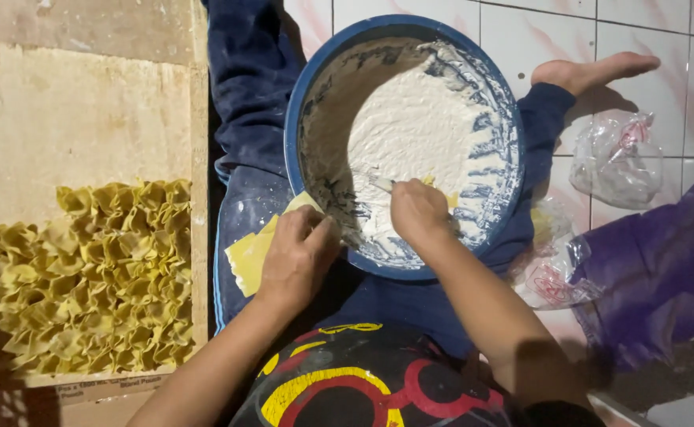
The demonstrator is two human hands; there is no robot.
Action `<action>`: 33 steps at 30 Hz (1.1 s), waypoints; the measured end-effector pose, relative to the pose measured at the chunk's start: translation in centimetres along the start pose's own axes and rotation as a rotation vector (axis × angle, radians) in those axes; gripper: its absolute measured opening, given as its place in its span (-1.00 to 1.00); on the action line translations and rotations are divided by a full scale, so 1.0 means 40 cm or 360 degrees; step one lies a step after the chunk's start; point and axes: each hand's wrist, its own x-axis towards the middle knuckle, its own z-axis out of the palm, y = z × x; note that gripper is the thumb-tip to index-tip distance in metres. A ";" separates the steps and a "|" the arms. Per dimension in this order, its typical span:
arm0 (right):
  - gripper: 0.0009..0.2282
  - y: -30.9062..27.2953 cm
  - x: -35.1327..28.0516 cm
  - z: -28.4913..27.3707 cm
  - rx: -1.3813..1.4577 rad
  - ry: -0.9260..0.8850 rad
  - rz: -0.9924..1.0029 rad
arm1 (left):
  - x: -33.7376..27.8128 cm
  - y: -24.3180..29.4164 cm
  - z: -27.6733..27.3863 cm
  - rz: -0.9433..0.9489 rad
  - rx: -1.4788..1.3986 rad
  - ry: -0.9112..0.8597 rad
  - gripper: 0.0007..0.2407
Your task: The person prepares dumplings by hand, using a fork to place filling from a bowl onto dough squares and folding them before placing them on a wooden board.
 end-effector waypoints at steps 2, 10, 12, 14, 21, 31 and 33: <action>-0.73 -0.006 0.017 0.003 0.0084 -0.0076 0.0059 | -0.004 -0.014 0.012 0.0114 0.0075 -0.0023 -0.92; -0.77 -0.052 -0.002 -0.078 0.0494 -0.0254 0.0191 | 0.025 0.000 -0.076 -0.0835 -0.0826 -0.0048 -0.95; -0.75 -0.072 -0.023 -0.109 0.0750 -0.0244 0.0183 | -0.017 -0.072 -0.050 -0.1405 -0.1684 0.0305 -0.93; -0.76 -0.030 0.014 -0.038 0.0883 -0.0191 0.0136 | -0.018 -0.113 -0.039 -0.1560 -0.2067 0.0432 -0.95; -0.79 -0.073 -0.155 -0.192 0.1579 0.0352 -0.0227 | 0.104 -0.032 -0.075 -0.2169 -0.2524 0.0704 -0.92; -0.81 -0.119 -0.198 -0.086 0.1578 0.1264 -0.0751 | 0.122 0.023 -0.022 -0.2355 -0.3061 0.0441 -0.66; -0.80 -0.110 -0.204 -0.073 0.1644 0.1309 -0.0760 | 0.123 0.033 -0.063 -0.2303 -0.2998 0.0357 -0.67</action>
